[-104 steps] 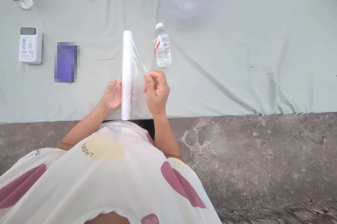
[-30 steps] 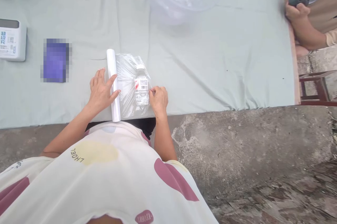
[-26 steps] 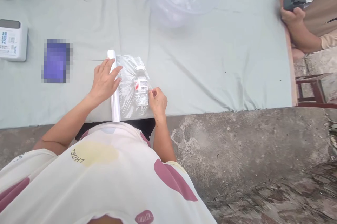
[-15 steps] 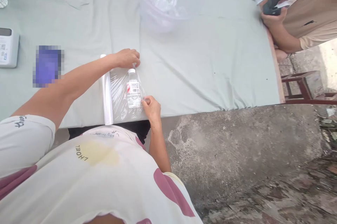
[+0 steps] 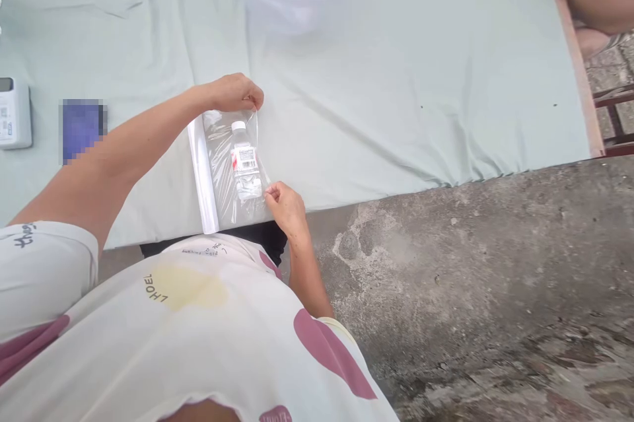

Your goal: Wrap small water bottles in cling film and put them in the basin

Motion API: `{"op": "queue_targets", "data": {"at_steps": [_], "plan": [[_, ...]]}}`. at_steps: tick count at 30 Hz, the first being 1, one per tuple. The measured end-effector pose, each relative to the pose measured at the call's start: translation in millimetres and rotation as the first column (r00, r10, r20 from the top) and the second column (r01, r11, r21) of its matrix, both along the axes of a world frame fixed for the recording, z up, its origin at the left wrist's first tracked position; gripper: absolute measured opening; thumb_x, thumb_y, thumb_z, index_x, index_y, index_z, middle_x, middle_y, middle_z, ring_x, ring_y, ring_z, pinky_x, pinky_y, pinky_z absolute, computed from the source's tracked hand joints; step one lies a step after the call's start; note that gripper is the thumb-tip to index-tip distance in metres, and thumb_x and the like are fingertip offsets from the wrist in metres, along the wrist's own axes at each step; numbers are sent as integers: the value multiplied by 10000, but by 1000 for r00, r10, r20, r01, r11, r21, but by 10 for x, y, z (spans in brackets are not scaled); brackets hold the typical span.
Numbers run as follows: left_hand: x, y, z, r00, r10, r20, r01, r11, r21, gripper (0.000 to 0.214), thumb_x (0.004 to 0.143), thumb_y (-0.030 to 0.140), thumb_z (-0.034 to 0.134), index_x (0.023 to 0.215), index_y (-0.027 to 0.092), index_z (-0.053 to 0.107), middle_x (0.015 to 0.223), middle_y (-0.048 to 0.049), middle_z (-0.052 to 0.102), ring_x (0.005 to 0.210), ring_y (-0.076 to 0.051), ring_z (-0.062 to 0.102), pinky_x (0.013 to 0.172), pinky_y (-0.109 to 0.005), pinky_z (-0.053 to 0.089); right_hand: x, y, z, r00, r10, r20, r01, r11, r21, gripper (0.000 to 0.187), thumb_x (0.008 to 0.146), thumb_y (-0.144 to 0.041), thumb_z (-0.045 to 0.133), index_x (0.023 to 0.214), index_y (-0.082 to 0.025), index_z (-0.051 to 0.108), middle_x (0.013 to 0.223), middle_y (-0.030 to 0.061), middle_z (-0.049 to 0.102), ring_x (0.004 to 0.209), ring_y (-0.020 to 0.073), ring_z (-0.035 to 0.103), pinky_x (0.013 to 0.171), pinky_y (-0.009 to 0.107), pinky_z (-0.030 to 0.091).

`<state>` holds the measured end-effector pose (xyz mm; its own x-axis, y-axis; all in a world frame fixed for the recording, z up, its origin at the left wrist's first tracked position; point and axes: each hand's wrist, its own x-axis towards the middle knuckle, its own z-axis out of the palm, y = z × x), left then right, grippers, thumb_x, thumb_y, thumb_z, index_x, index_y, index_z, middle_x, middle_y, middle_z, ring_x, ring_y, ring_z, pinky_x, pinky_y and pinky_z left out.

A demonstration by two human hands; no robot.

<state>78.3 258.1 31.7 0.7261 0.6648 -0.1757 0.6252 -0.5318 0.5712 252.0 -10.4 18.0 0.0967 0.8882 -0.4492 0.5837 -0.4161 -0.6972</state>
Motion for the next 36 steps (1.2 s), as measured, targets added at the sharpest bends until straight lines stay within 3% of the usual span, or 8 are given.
{"op": "queue_targets", "data": {"at_steps": [8,12,16,18,22,28,33,36], "plan": [[-279,-106,178,997,-3,81,5,1000,-22,281,827,340,567,976,199,759,992,-43,741,970,-227,627,903,-408,461,-233,-209,-54,952,-260,-162,280,953,118,223,859,-365,532,992,-230,649,875,7,721,742,176,675,784,346,531],[-485,-215,188,996,57,62,-50,993,-106,354,875,463,559,1019,184,723,1071,-57,756,1041,-245,549,1017,-460,439,-241,-331,-39,981,-174,-85,191,943,273,286,890,-394,529,1071,-227,675,924,40,728,782,186,665,790,354,544],[-584,-268,131,989,111,97,-100,989,-113,389,866,467,581,1036,159,745,1085,-71,750,1087,-256,557,1001,-441,447,-73,-168,-125,985,-153,-78,172,866,471,405,932,-543,458,895,-217,696,874,69,696,813,205,656,808,384,555],[-589,-274,88,985,110,130,-101,992,-72,348,855,390,566,1018,150,759,1048,-64,738,1047,-241,603,944,-421,468,-43,39,-199,957,-219,-190,285,821,494,528,958,-593,354,1088,-197,678,1060,115,696,990,224,681,884,403,560],[-575,-274,2,973,117,200,-116,993,-15,292,779,248,538,943,192,773,949,-58,724,984,-237,658,872,-367,472,-213,399,-234,952,-111,-285,213,908,361,735,956,-638,341,1528,-177,366,1528,164,480,1414,238,488,1095,422,479],[-646,-333,-15,965,178,193,-181,984,-6,363,794,271,527,1065,243,766,1052,-78,712,1067,-279,627,944,-414,456,-605,334,-37,997,69,-38,-56,959,278,794,924,-507,520,1597,-203,227,1617,137,371,1501,267,363,1193,493,369],[-763,-905,86,836,504,219,-539,830,147,416,942,377,456,1312,288,625,1387,-107,571,1289,-337,507,1042,-495,385,-769,241,-83,985,107,138,-150,923,355,669,992,-402,360,1585,-137,201,1650,176,277,1556,263,228,1246,527,260],[-783,-1505,56,818,555,153,-576,789,212,433,955,474,476,1320,279,605,1535,-128,446,1444,-373,350,1101,-549,323,-844,242,-154,971,112,211,-190,898,398,645,1007,-389,318,1579,-116,200,1660,205,222,1568,274,182,1250,538,239]]}}
